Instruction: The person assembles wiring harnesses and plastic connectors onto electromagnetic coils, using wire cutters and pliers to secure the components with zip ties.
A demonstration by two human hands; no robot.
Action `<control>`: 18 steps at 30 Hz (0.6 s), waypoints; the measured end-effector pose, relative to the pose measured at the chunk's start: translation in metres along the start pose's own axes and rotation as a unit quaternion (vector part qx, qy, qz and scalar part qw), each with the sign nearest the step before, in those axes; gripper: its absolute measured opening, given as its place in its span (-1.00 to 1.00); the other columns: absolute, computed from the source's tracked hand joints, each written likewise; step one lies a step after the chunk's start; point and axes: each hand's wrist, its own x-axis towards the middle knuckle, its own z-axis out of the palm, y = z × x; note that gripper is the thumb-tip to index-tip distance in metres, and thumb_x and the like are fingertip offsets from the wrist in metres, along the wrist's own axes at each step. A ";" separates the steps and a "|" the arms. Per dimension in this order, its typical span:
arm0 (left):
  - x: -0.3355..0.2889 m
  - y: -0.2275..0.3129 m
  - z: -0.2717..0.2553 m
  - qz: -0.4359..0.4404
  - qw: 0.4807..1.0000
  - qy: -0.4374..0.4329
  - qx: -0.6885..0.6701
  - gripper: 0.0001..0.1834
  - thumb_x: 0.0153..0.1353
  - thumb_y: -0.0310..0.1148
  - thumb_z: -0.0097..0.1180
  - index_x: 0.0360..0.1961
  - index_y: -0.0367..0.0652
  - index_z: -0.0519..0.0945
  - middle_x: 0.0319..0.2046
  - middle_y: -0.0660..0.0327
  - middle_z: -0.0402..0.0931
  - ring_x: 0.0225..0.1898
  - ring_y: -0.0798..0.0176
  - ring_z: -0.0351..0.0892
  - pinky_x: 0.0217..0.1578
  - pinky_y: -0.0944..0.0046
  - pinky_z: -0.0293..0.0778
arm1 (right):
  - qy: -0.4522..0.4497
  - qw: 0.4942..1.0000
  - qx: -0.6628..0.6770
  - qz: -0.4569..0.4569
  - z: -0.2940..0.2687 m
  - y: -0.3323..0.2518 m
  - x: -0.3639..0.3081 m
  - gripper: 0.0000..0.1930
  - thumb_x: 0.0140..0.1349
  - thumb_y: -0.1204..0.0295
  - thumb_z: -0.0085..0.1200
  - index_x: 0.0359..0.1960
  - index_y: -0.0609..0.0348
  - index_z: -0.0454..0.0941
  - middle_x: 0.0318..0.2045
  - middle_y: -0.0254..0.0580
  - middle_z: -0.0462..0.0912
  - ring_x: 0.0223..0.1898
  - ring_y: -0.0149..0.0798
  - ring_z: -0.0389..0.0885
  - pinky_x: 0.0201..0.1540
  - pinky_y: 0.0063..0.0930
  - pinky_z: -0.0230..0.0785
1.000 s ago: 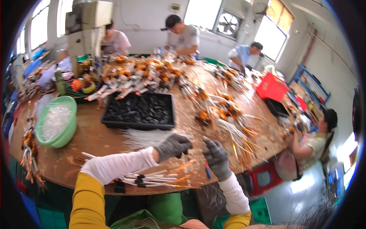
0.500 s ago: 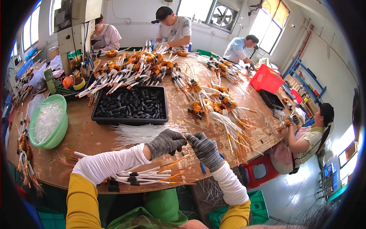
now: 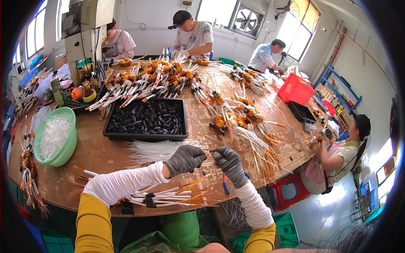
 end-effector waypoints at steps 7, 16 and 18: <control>0.002 0.000 -0.009 -0.051 0.997 0.006 -0.063 -0.78 0.18 -0.34 0.02 -0.34 -0.30 0.57 -0.65 0.22 0.49 -0.74 0.48 0.40 -0.71 0.45 0.36 | 0.055 0.815 0.526 0.236 0.004 0.002 0.001 -0.73 0.23 0.47 -0.09 -0.07 0.36 0.39 -0.25 -0.08 0.54 -0.30 -0.26 0.57 -0.25 -0.45 0.50; 0.002 0.002 -0.009 -0.050 0.997 -0.003 -0.059 -0.78 0.18 -0.33 0.02 -0.41 -0.30 0.55 -0.66 0.25 0.48 -0.74 0.50 0.38 -0.70 0.46 0.36 | 0.038 0.807 0.528 0.260 0.007 0.014 -0.004 -0.71 0.23 0.29 -0.04 -0.18 0.29 0.44 -0.45 -0.19 0.56 -0.56 -0.39 0.50 -0.55 -0.59 0.38; 0.003 0.001 -0.008 -0.049 0.997 -0.003 -0.056 -0.78 0.18 -0.32 0.02 -0.41 -0.30 0.56 -0.66 0.26 0.48 -0.74 0.50 0.38 -0.70 0.47 0.35 | 0.052 0.808 0.521 0.271 0.009 0.014 -0.004 -0.71 0.22 0.27 -0.02 -0.23 0.28 0.47 -0.49 -0.23 0.54 -0.60 -0.43 0.47 -0.59 -0.62 0.33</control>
